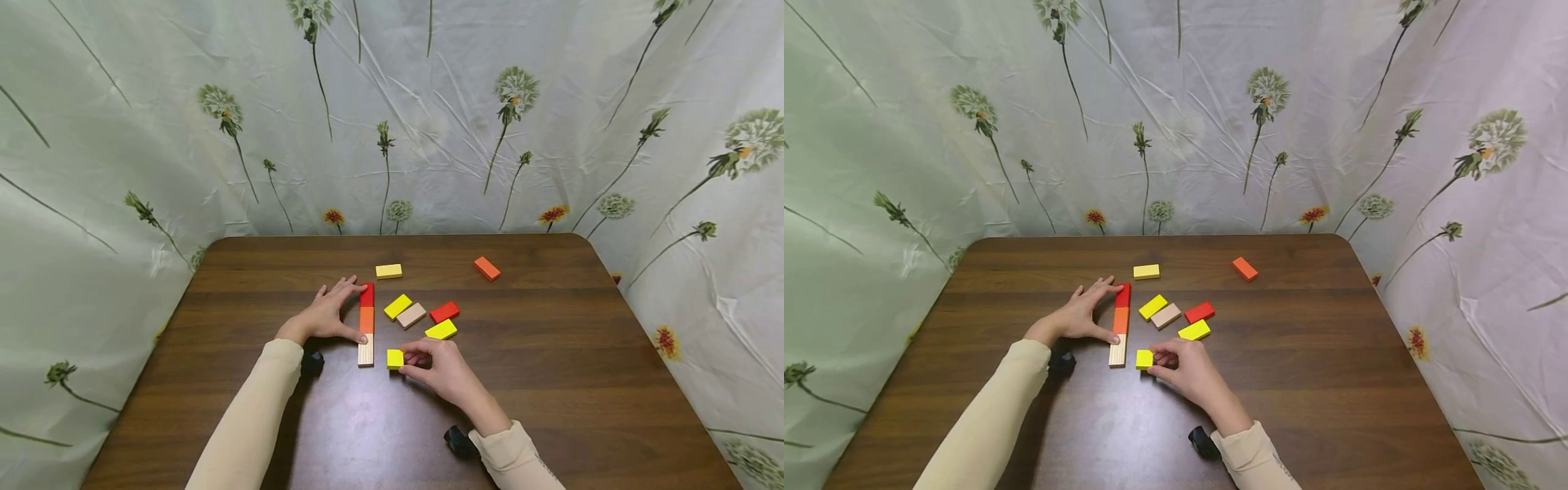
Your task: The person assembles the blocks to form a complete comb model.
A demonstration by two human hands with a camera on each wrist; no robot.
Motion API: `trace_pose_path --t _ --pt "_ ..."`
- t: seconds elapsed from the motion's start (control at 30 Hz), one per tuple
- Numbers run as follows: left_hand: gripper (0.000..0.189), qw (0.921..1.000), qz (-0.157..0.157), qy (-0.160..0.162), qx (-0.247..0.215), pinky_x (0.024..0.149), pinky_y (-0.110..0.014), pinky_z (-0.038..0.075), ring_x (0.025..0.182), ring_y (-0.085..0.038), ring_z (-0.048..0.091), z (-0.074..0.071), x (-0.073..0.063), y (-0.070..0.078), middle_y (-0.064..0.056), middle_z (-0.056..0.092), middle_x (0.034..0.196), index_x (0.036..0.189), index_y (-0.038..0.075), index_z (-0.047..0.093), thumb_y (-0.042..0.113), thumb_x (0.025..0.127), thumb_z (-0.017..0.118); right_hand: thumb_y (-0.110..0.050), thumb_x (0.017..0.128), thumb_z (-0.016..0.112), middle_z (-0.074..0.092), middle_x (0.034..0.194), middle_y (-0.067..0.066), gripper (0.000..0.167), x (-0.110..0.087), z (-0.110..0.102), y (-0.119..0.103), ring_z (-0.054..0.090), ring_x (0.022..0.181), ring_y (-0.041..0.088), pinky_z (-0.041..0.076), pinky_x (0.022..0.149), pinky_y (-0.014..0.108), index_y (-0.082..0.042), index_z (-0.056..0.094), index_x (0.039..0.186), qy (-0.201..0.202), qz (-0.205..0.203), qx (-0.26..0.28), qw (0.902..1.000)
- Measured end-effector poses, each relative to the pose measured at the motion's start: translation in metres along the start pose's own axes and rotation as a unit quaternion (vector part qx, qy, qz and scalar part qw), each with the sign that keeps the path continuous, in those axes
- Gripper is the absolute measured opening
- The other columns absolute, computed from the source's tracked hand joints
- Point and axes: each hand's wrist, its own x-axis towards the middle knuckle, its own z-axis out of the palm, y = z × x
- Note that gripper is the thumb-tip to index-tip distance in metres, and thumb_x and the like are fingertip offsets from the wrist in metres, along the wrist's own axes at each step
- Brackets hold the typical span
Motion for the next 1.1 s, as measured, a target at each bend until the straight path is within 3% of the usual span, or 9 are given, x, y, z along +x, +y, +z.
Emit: trace_pose_path --t 0.37,0.67,1.1 --pt "0.113 1.0000 0.001 0.003 -0.004 0.131 -0.074 0.000 0.169 -0.042 0.011 0.001 0.001 -0.002 -0.015 0.017 0.181 0.163 0.019 0.042 0.058 0.073 0.096 -0.008 0.089 0.088 0.075 0.099 0.001 0.027 0.005 0.021 -0.011 0.071 0.085 0.012 0.062 0.080 0.023 -0.003 0.080 0.114 -0.027 -0.010 -0.026 0.9992" --pt "0.113 1.0000 0.000 0.001 -0.001 0.131 -0.072 -0.001 0.169 -0.040 0.010 0.002 0.002 -0.004 -0.013 0.016 0.182 0.164 0.020 0.041 0.060 0.072 0.095 -0.004 0.087 0.088 0.076 0.097 0.007 0.026 0.005 0.034 -0.014 0.074 0.084 0.018 0.063 0.075 0.024 0.001 0.080 0.112 -0.022 -0.022 -0.028 0.9991" --pt "0.113 1.0000 -0.001 0.002 0.000 0.131 -0.072 -0.001 0.169 -0.040 0.010 0.002 0.001 -0.003 -0.013 0.017 0.181 0.163 0.019 0.042 0.060 0.072 0.095 0.000 0.084 0.088 0.076 0.092 0.009 0.027 0.007 0.046 -0.019 0.071 0.077 0.010 0.061 0.072 0.018 0.005 0.080 0.110 0.002 -0.015 -0.018 0.9997"
